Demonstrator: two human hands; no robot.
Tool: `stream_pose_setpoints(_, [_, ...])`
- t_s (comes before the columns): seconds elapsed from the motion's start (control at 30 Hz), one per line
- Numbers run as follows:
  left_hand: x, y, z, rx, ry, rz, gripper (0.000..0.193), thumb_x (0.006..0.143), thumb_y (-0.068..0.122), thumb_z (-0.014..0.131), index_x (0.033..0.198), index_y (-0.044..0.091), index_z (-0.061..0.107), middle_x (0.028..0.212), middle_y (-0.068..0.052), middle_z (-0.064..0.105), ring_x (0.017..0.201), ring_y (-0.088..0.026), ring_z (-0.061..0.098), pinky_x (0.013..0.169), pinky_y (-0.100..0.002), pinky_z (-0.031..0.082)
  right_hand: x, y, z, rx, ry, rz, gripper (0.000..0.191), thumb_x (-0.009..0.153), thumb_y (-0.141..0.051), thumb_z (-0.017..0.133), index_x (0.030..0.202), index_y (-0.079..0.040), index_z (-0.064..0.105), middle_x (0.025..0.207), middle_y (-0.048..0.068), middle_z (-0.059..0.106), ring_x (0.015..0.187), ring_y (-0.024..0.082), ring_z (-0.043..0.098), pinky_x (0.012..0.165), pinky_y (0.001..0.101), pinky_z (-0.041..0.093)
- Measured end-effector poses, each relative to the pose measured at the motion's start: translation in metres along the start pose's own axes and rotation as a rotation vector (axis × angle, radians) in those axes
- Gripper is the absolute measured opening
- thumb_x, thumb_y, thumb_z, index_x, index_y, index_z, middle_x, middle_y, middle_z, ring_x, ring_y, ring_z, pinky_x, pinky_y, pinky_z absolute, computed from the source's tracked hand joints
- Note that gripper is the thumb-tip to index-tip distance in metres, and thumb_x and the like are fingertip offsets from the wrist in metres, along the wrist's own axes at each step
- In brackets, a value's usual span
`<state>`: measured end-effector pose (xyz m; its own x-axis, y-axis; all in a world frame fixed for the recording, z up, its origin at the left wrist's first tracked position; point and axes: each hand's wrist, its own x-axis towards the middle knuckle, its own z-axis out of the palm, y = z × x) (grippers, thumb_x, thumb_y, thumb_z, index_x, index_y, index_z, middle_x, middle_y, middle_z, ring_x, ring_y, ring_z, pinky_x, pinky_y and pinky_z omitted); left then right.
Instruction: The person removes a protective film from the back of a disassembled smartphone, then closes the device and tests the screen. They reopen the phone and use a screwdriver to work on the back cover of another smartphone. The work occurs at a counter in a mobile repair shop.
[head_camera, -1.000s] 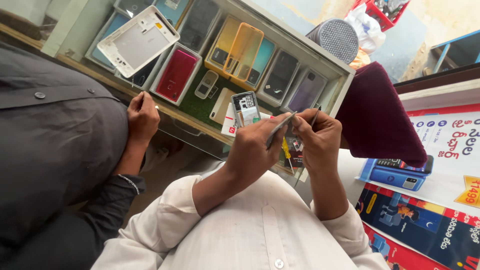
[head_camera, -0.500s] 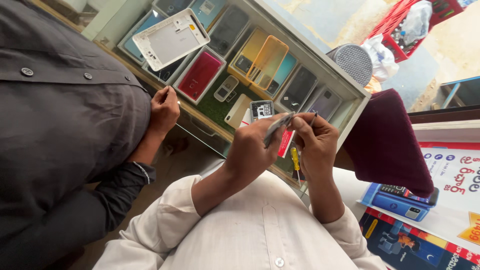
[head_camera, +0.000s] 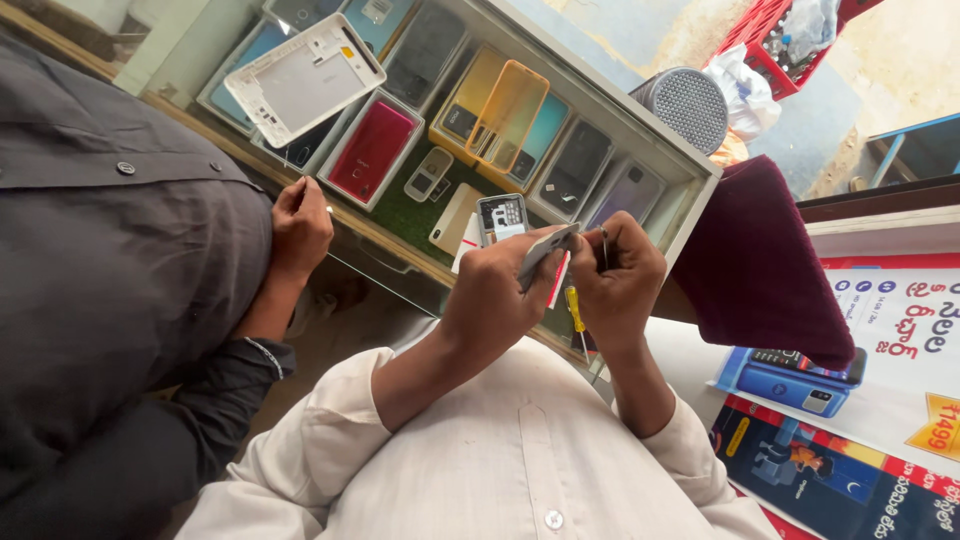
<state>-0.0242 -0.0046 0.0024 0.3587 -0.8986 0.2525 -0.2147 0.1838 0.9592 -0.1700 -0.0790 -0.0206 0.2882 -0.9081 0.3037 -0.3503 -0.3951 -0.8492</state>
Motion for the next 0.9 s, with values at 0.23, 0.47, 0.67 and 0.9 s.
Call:
stream_pose_setpoints(0.23, [0.009, -0.003, 0.004, -0.252, -0.077, -0.202, 0.035, 0.091, 0.006, 0.072, 0.125, 0.001, 0.069, 0.106, -0.011, 0.079, 0.096, -0.013, 0.076, 0.085, -0.026, 0.060, 0.005, 0.015, -0.008, -0.179, 0.078, -0.476, 0.016, 0.086, -0.002, 0.077, 0.085, -0.004, 0.061, 0.080, 0.002, 0.057, 0.057, 0.005, 0.049, 0.052, 0.0227, 0.040])
stream_pose_setpoints(0.47, [0.007, -0.026, 0.011, -0.437, -0.147, -0.262, 0.039, 0.092, 0.005, 0.073, 0.130, 0.001, 0.066, 0.110, -0.007, 0.075, 0.099, -0.009, 0.070, 0.089, -0.024, 0.056, -0.001, 0.037, -0.013, -0.156, 0.082, -0.479, 0.021, 0.091, -0.013, 0.082, 0.088, -0.004, 0.062, 0.082, 0.004, 0.060, 0.058, 0.004, 0.050, 0.050, 0.0227, 0.039])
stream_pose_setpoints(0.67, [0.007, -0.061, 0.022, -0.682, -0.139, -0.438, 0.024, 0.095, 0.010, 0.074, 0.115, 0.000, 0.066, 0.099, -0.004, 0.074, 0.089, -0.008, 0.071, 0.080, -0.026, 0.061, -0.008, 0.039, -0.024, 0.111, 0.008, -0.291, 0.018, 0.104, -0.015, 0.073, 0.098, 0.000, 0.066, 0.091, 0.006, 0.065, 0.066, 0.006, 0.054, 0.055, 0.0195, 0.042])
stream_pose_setpoints(0.9, [0.003, -0.093, 0.020, -2.075, -0.670, -0.507, 0.044, 0.100, 0.028, 0.071, 0.130, 0.004, 0.049, 0.073, 0.003, 0.049, 0.061, -0.006, 0.054, 0.053, -0.017, 0.042, -0.021, 0.034, -0.042, 0.445, 0.066, 0.008, 0.022, 0.106, -0.018, 0.070, 0.099, 0.003, 0.069, 0.077, 0.003, 0.064, 0.062, 0.003, 0.053, 0.055, 0.0162, 0.036])
